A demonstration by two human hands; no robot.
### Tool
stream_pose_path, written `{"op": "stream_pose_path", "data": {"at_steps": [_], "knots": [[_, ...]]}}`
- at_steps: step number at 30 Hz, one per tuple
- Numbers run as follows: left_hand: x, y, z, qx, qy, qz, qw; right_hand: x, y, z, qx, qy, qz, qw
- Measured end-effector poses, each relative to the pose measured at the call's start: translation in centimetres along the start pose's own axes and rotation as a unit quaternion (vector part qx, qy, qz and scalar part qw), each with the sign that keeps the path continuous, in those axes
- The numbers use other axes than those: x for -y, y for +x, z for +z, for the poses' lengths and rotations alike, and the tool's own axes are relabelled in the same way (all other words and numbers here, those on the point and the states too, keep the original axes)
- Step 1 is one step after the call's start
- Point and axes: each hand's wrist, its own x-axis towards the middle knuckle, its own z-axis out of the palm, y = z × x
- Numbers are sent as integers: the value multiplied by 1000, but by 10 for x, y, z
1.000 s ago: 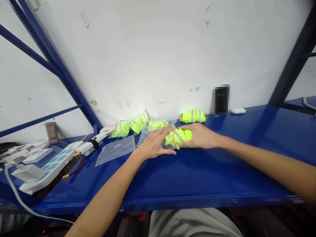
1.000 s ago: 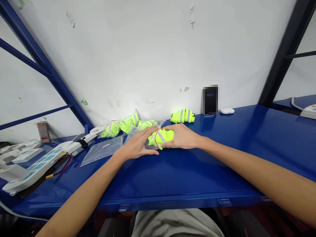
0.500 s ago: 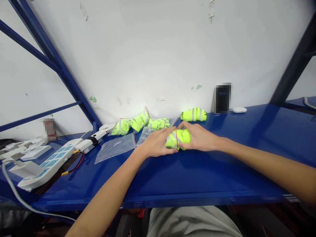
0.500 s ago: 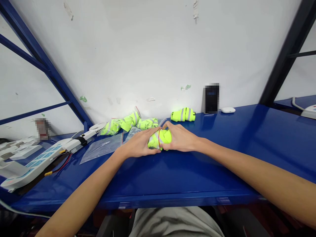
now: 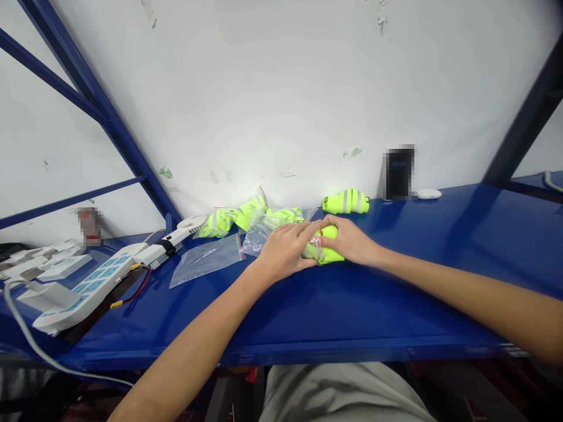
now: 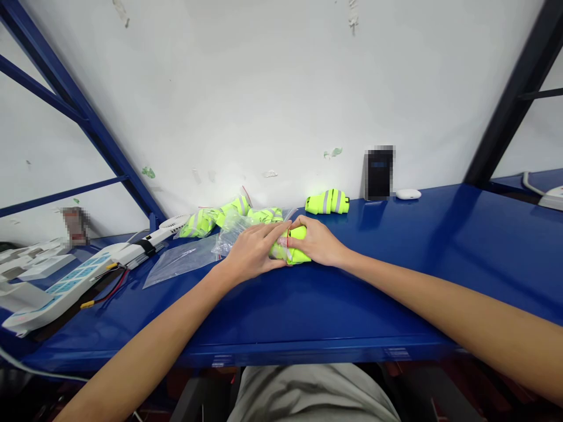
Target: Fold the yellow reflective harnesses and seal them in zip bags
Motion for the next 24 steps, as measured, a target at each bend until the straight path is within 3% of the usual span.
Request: {"op": "stream_pose_path", "data": {"at_steps": [5,9,11,14,17,24], "knots": [[3,1,-1,38,-84,-84,992,4,0,-9,-8,61,-8,998],[10,0,-3,37,-197,-95,975,10,-5,-22,68,94,-99,988],[12,-1,-2,40,-237,-88,967,12,-8,-24,90,94,-104,986],[10,-1,0,39,-240,-87,966,13,-11,-18,47,125,-69,989],[2,1,4,30,-175,-100,979,12,-10,-6,7,163,-51,985],[-12,12,6,-29,-123,-110,986,18,-8,12,-68,220,56,972]]}}
